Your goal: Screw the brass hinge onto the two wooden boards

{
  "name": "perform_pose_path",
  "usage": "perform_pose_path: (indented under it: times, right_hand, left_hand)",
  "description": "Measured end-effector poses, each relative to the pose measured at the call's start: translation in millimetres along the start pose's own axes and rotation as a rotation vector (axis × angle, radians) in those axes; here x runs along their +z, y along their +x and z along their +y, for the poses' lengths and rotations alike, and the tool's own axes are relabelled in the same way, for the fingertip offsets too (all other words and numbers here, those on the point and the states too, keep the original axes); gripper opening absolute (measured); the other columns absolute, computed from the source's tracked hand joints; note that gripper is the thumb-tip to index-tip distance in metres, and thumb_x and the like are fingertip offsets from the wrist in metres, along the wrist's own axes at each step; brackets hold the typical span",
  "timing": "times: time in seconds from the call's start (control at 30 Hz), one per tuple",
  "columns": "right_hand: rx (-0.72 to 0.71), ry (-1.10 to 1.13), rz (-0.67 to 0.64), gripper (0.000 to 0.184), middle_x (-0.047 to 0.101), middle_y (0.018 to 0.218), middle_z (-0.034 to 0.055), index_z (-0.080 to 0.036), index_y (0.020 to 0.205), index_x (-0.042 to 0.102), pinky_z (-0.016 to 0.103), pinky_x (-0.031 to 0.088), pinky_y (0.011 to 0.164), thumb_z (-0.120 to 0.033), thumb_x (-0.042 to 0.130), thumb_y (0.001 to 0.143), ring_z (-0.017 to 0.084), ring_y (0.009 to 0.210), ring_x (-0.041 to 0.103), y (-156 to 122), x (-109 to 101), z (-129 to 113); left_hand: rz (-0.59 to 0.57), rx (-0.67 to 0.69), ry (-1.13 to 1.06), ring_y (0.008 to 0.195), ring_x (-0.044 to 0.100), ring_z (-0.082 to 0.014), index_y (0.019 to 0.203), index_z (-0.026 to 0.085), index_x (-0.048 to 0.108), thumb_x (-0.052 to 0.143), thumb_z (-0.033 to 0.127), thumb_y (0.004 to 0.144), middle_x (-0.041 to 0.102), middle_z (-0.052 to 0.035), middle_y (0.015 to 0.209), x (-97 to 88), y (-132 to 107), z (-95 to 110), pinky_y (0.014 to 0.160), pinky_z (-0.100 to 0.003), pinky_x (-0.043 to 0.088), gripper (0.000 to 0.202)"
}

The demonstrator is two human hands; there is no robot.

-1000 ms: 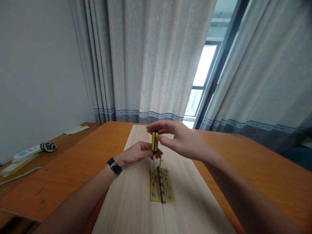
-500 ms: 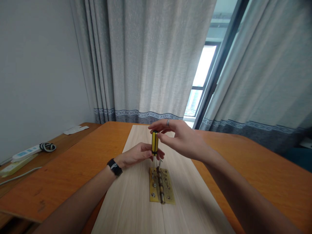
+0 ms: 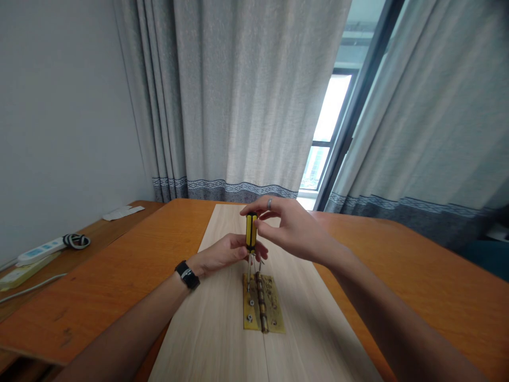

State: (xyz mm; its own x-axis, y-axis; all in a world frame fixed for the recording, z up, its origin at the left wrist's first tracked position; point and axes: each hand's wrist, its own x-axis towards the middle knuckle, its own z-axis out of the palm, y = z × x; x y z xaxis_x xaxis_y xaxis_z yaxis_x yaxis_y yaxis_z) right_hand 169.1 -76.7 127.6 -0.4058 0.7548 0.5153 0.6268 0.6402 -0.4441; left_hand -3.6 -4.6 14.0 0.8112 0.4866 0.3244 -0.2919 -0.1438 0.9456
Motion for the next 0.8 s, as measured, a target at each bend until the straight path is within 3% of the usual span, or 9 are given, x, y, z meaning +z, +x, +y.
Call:
perform_pose_path:
  times: [0.17, 0.23, 0.37, 0.53, 0.7, 0.8]
  right_hand:
    - [0.038, 0.003, -0.009, 0.032, 0.075, 0.106, 0.0039, -0.021, 0.099, 0.076, 0.037, 0.053, 0.088, -0.008, 0.055, 0.078, 0.02, 0.097, 0.069, -0.5, -1.3, -1.2]
    - [0.026, 0.008, 0.001, 0.028, 0.074, 0.108, 0.0053, -0.021, 0.107, 0.074, 0.037, 0.053, 0.086, -0.018, 0.061, 0.083, 0.019, 0.095, 0.068, -0.5, 0.5, -1.0]
    - [0.063, -0.04, 0.034, 0.049, 0.073, 0.093, 0.0049, -0.019, 0.125, 0.066, 0.035, 0.053, 0.07, -0.036, 0.075, 0.08, 0.017, 0.074, 0.067, 0.8, 5.8, -0.5]
    - [0.037, -0.01, 0.026, 0.031, 0.073, 0.087, 0.0033, -0.019, 0.113, 0.071, 0.033, 0.054, 0.071, -0.026, 0.07, 0.083, 0.016, 0.075, 0.068, 1.6, 4.4, -0.4]
    - [0.02, 0.135, -0.043, 0.049, 0.074, 0.099, 0.0034, -0.019, 0.119, 0.067, 0.031, 0.056, 0.082, 0.0, 0.052, 0.076, 0.015, 0.087, 0.069, -0.8, -0.8, 1.6]
    - [0.002, 0.128, -0.055, 0.051, 0.074, 0.098, 0.0036, -0.018, 0.116, 0.067, 0.032, 0.055, 0.082, 0.002, 0.047, 0.074, 0.016, 0.091, 0.069, -1.4, -0.3, 1.6]
  left_hand:
    - [-0.008, -0.031, -0.067, 0.097, 0.061, -0.023, 0.107, 0.014, 0.075, 0.077, 0.049, 0.081, 0.07, -0.0128, 0.105, -1.4, -2.1, 0.0, 0.085, -0.033, 0.041, 0.044]
    - [-0.021, -0.042, -0.098, 0.097, 0.061, -0.0225, 0.106, 0.014, 0.075, 0.077, 0.045, 0.082, 0.071, -0.0121, 0.105, -2.5, -2.1, 0.2, 0.087, -0.033, 0.041, 0.039]
    - [-0.015, -0.003, -0.032, 0.092, 0.062, -0.0202, 0.102, 0.016, 0.074, 0.082, 0.044, 0.078, 0.071, -0.0084, 0.098, -2.9, -1.0, 0.8, 0.087, -0.033, 0.042, 0.038]
    - [0.012, 0.013, -0.006, 0.088, 0.061, -0.0193, 0.098, 0.014, 0.074, 0.084, 0.05, 0.073, 0.071, -0.0076, 0.093, -0.5, -0.8, 2.7, 0.086, -0.033, 0.043, 0.045]
    - [0.009, -0.06, -0.045, 0.098, 0.063, -0.0233, 0.106, 0.014, 0.075, 0.082, 0.043, 0.075, 0.072, -0.0123, 0.104, -4.0, -2.5, 2.1, 0.088, -0.035, 0.044, 0.043]
    - [-0.013, -0.128, 0.05, 0.099, 0.064, -0.0222, 0.103, 0.016, 0.076, 0.08, 0.038, 0.078, 0.074, -0.0101, 0.102, -7.2, -3.4, 1.7, 0.09, -0.034, 0.044, 0.033]
